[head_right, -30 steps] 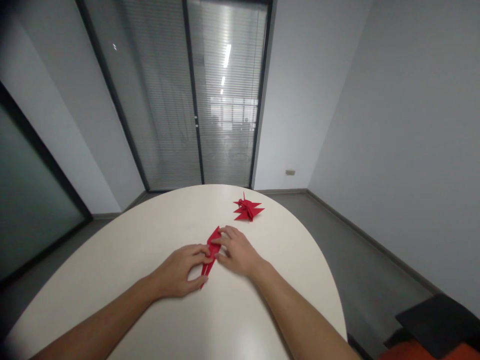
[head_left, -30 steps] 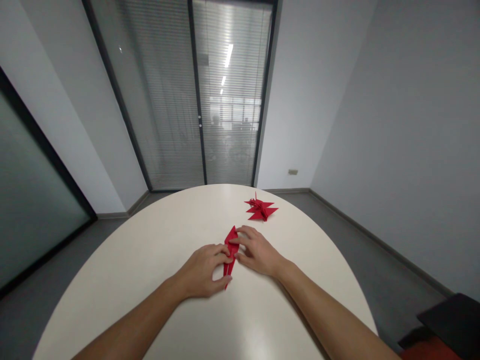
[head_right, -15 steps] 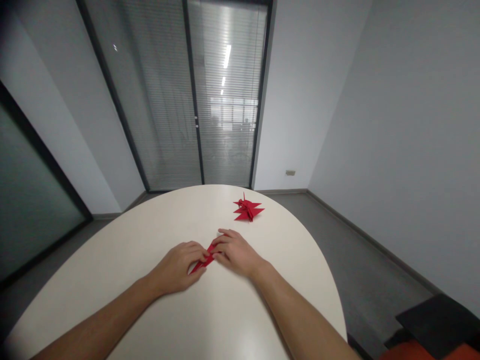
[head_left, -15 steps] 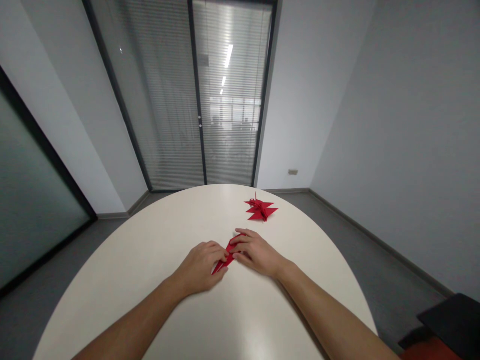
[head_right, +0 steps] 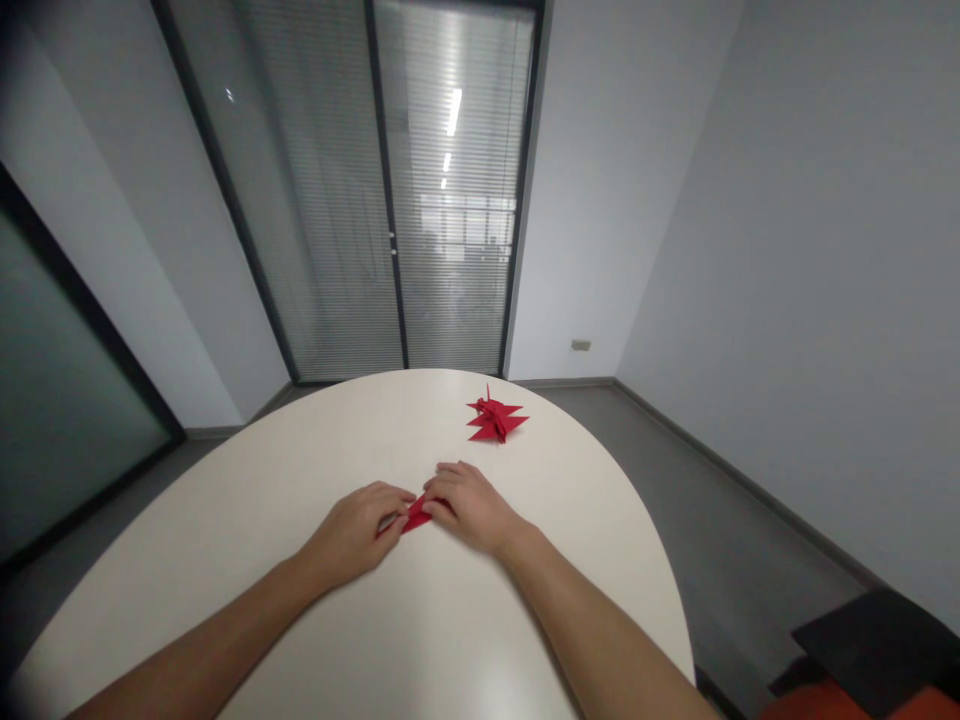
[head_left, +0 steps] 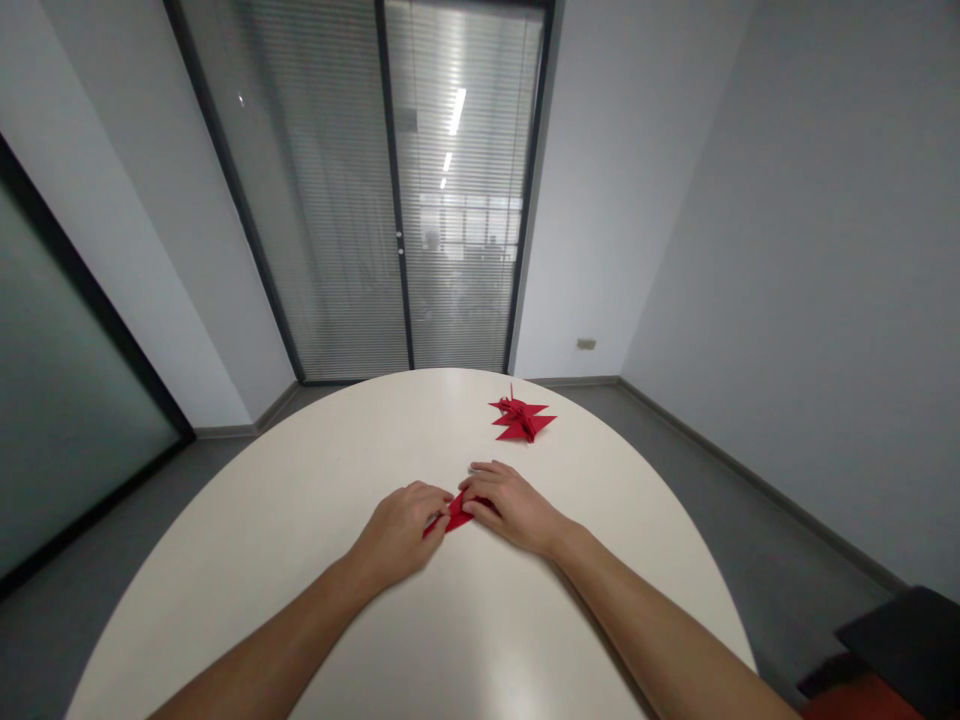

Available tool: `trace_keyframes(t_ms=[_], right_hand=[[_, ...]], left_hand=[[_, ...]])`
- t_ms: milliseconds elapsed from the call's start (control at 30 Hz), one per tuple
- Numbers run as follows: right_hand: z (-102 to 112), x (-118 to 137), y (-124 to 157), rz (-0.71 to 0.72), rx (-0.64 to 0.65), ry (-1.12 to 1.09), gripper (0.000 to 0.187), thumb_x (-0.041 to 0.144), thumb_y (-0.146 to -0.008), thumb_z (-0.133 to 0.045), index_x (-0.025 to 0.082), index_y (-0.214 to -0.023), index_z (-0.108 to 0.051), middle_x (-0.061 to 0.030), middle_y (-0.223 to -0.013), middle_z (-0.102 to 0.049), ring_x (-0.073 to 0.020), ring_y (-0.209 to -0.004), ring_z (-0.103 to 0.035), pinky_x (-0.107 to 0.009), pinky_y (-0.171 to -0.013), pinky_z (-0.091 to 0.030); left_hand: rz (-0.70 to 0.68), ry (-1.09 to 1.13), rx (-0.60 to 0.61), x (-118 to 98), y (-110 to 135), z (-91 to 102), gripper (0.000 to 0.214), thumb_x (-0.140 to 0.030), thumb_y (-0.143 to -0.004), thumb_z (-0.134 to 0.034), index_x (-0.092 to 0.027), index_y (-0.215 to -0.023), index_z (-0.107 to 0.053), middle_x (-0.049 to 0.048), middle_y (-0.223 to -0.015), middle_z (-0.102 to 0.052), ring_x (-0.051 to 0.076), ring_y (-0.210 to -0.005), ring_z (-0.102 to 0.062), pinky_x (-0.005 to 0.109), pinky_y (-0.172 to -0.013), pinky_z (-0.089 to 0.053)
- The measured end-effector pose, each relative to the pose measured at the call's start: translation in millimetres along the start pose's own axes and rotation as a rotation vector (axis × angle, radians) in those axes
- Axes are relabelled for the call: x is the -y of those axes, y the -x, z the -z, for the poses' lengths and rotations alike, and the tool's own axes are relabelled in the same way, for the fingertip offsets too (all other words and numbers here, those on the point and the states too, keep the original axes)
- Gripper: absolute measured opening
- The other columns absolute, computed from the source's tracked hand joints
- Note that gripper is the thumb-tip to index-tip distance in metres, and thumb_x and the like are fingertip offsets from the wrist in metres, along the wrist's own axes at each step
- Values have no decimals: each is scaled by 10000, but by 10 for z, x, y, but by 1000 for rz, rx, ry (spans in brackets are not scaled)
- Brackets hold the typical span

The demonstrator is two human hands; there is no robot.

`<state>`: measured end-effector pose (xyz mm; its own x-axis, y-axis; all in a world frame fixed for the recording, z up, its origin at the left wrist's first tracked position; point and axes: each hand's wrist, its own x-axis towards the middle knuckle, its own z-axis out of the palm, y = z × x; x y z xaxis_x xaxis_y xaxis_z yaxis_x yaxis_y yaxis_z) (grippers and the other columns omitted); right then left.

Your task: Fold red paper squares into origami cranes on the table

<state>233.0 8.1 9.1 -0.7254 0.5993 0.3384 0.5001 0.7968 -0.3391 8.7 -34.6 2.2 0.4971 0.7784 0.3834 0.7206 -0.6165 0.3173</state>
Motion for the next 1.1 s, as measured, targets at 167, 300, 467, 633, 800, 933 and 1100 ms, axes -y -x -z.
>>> trace_keyframes(t_ms=[167,300,467,633,800,933,1100], right_hand=[[-17,19,25,-70,-10,-33,155,299,-986,-544,228,-1057,-662,-88,-1218,-681,-278,-1285,-526,-500,-1101,-356],[13,60,30,-97,-51,-47,169,302,-938,-607,211,-1078,-635,-77,-1041,-684,-252,-1088,-610,-491,-1058,-378],[52,64,9,-17,-57,-7,209,277,-941,-608,202,-1129,-661,-88,-1064,-678,-239,-1062,-599,-428,-1008,-403],[52,28,3,48,-44,-39,181,267,-947,-612,211,-1099,-694,-74,-1017,-694,-215,-985,-609,-363,-913,-443],[30,1,7,75,-41,-78,92,225,-869,-698,209,-959,-700,-48,-1000,-711,-209,-965,-623,-357,-912,-441],[28,-7,-4,72,-47,-84,70,169,-874,-674,213,-917,-708,-37,-996,-721,-196,-960,-632,-350,-922,-435],[26,12,-8,-12,-61,-82,170,152,-847,-690,203,-1009,-696,-35,-940,-733,-195,-914,-643,-343,-890,-448]], left_hand=[[8,-4,2,17,13,-15,182,-141,-897,-540,-229,-919,-698,46,-1029,-741,208,-960,-656,326,-873,-509],[20,-5,19,16,12,-9,172,-110,-873,-559,-221,-908,-685,37,-1081,-740,212,-989,-650,332,-883,-505],[33,9,2,31,16,-35,162,-109,-869,-574,-226,-892,-683,20,-1051,-743,204,-970,-649,327,-872,-499],[29,21,2,53,20,-55,166,-115,-873,-581,-229,-925,-690,14,-1009,-744,202,-950,-647,329,-866,-496],[14,25,5,60,16,-65,217,-89,-865,-572,-239,-960,-697,8,-1006,-740,199,-959,-641,330,-877,-495],[-10,26,1,65,18,-72,227,-95,-883,-557,-243,-978,-700,11,-1033,-732,199,-976,-631,334,-895,-490],[0,27,2,43,15,-53,241,-83,-864,-558,-238,-993,-689,16,-1015,-727,202,-964,-632,337,-881,-488]])
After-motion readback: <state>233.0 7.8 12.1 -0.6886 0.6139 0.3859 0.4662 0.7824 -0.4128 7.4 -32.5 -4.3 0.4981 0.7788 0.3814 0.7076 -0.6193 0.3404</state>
